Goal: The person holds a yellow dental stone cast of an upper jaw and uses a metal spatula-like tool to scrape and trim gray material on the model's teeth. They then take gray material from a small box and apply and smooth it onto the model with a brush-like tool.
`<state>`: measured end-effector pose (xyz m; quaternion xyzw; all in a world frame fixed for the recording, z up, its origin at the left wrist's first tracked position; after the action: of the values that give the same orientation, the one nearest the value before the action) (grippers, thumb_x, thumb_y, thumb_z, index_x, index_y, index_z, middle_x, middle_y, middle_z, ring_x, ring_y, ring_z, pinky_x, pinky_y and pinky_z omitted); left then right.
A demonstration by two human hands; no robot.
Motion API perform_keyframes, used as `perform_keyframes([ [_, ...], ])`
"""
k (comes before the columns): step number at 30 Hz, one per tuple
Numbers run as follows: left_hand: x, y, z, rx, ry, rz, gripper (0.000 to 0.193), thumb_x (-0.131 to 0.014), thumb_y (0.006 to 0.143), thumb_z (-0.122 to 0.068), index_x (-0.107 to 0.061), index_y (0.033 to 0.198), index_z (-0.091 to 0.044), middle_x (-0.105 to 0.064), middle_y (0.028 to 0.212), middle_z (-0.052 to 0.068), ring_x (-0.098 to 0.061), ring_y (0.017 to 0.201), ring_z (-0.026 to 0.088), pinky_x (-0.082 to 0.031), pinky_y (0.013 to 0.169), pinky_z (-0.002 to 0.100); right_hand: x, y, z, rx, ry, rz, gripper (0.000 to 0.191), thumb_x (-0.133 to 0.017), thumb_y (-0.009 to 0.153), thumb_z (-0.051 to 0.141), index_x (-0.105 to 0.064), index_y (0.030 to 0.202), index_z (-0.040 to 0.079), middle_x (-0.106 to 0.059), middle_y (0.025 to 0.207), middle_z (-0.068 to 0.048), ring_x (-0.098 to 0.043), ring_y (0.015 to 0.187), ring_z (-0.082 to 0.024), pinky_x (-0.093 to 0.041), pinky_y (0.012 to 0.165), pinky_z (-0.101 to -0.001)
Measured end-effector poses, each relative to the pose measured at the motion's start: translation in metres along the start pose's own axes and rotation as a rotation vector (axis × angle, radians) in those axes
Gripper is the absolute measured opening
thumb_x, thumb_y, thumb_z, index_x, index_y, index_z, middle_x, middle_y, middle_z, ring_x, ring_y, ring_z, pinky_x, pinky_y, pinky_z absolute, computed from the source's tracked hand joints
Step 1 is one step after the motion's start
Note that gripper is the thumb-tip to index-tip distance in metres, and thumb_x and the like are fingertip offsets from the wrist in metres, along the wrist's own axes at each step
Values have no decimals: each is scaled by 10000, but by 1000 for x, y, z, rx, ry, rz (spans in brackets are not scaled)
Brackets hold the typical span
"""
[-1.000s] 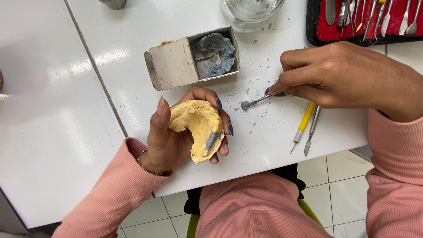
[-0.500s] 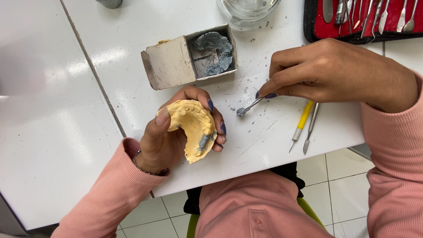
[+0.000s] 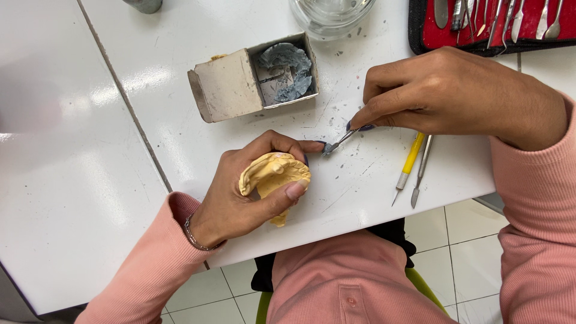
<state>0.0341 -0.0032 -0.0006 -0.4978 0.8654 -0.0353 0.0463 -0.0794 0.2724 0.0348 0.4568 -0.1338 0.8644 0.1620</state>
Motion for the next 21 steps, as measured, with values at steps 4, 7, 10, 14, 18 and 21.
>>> perform_keyframes([
  [4,-2,1,-3,28,70,6,326,-732,948,-300,-615,1134,-59,-787,1085,107,-760,1203,191,-615,920,281,1,0,1,12,-5,-11,250,-780,777,97,-802,1024,132,-700,853,5,-643,565,-134,-529,458,-275],
  [7,-2,1,-4,49,58,28,347,-731,934,-315,-608,1133,-59,-781,1172,117,-774,1147,189,-610,913,281,1,0,2,21,10,-19,250,-778,781,104,-800,1029,133,-695,860,8,-644,586,-132,-535,480,-275],
  [10,-3,1,-4,79,36,39,364,-731,922,-313,-613,1154,-58,-775,1221,122,-782,1098,192,-610,921,281,0,0,1,22,13,-19,247,-778,785,104,-801,1030,133,-690,859,4,-642,593,-135,-537,488,-279],
  [14,-2,0,-1,-1,23,0,325,-719,970,-280,-604,1162,-44,-764,1224,120,-745,1159,167,-598,958,277,2,0,-1,12,27,5,252,-768,781,97,-798,1029,132,-691,857,-3,-647,589,-138,-538,485,-288],
  [18,1,1,3,30,-152,-44,395,-687,1005,-276,-597,1280,-6,-716,1303,118,-702,1109,125,-607,943,261,4,1,0,29,15,12,266,-772,784,123,-797,1048,122,-691,860,-28,-647,594,-151,-532,497,-291],
  [21,5,0,0,196,-227,-7,547,-693,968,-304,-621,1420,-5,-731,1127,163,-698,948,131,-597,829,249,7,-3,8,115,-55,-84,249,-762,833,169,-795,1080,178,-678,934,3,-630,755,-190,-519,657,-302],
])
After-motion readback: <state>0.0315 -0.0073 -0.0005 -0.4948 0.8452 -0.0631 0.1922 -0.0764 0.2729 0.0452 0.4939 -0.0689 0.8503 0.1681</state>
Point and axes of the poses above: each hand's wrist, its own y-axis towards the middle knuckle, its own x-axis out of the back of the hand, z = x × y, the point moved 1 cm from there along y, towards the middle knuckle
